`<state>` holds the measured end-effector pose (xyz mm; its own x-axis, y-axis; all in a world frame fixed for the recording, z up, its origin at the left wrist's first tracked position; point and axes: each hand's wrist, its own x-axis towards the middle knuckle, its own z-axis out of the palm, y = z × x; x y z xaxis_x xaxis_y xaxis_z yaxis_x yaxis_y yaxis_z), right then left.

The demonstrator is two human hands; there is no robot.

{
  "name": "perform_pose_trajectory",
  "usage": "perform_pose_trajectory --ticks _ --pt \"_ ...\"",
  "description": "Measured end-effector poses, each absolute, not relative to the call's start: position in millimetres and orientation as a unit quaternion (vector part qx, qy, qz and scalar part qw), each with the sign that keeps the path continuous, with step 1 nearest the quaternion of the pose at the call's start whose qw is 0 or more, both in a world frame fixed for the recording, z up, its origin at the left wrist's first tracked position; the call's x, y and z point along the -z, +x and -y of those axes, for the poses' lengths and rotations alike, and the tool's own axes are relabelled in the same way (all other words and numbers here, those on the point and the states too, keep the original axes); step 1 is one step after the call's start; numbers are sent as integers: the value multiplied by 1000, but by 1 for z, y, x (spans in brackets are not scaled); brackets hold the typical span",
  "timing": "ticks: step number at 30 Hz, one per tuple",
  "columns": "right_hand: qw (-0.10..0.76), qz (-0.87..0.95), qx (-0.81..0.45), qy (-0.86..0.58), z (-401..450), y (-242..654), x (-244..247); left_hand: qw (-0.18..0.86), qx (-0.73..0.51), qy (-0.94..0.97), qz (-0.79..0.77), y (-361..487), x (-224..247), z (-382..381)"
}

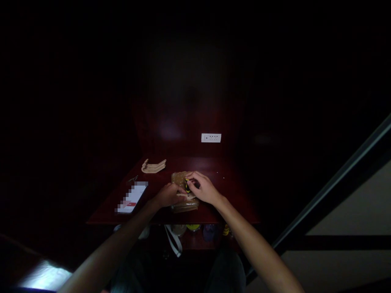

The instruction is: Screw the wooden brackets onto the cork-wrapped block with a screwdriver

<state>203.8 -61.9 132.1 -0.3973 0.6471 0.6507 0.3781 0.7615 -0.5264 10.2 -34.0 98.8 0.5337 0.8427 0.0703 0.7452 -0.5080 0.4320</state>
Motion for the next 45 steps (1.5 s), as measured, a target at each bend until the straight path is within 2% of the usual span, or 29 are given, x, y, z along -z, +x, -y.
perform_pose_trajectory --ticks 4,8,17,26,31,38,45 --pt "433 827 -160 -321 61 204 -133 177 -137 857 -464 10 -100 35" --pt "448 811 -132 -352 58 207 -131 192 -146 856 -458 10 -100 36" --pt "429 826 -165 -325 64 207 -136 184 -147 850 -470 11 -98 34" --pt "444 822 -132 -331 61 210 -133 177 -164 848 -472 9 -96 36" --pt "429 825 -180 -320 63 212 -136 250 -207 836 -443 3 -93 32" --pt "307 892 -136 -304 68 214 -166 296 -369 785 -399 -15 -62 28" --pt "168 931 -129 -298 60 209 -189 308 -360 789 -391 -18 -44 30"
